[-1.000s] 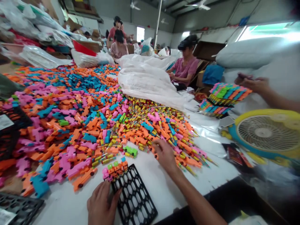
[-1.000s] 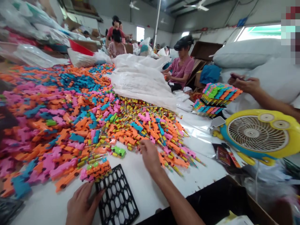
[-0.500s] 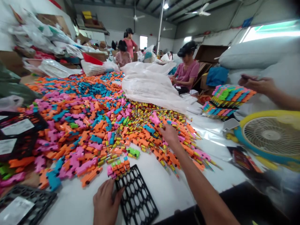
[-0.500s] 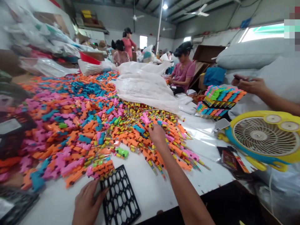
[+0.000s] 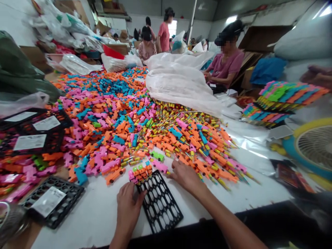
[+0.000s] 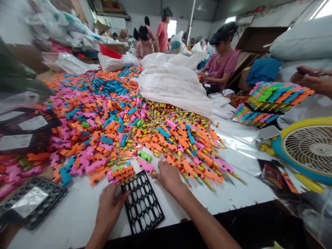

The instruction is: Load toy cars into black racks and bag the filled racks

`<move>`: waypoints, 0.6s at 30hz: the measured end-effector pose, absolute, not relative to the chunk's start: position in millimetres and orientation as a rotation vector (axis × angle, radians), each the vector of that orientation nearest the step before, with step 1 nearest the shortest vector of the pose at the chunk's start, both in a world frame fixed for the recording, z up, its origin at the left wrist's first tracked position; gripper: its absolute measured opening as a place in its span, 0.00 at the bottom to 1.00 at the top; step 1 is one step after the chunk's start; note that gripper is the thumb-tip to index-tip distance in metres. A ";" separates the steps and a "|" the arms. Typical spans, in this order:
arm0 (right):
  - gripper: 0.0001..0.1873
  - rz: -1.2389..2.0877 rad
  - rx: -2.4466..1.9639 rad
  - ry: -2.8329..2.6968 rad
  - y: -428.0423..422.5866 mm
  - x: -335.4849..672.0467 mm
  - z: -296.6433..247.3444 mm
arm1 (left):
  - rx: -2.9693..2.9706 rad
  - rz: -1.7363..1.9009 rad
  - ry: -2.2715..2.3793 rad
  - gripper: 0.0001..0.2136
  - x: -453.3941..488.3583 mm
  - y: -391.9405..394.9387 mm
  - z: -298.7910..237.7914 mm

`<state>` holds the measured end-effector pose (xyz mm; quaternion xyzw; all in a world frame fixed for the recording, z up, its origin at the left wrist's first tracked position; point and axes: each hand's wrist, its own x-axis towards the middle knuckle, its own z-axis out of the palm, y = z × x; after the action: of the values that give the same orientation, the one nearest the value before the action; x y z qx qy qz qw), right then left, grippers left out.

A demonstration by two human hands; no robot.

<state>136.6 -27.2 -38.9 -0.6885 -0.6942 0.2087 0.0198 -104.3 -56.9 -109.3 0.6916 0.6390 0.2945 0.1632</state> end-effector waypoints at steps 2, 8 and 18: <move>0.08 0.630 -2.066 -2.237 -24.0 139.0 -38.0 | 1.942 0.839 1.833 0.15 -102.3 -57.6 -103.3; 0.08 0.588 -2.017 -2.315 -28.5 142.1 -45.2 | 1.969 0.897 1.795 0.14 -100.0 -59.8 -101.5; 0.04 1.342 -1.208 -1.409 -10.6 93.5 -103.8 | 2.020 0.950 1.783 0.15 -102.8 -59.2 -112.3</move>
<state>93.5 -10.6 -103.8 -0.4805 -0.5601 0.5337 0.4130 -102.8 -59.2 -112.3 0.6999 0.6177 0.3291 0.1419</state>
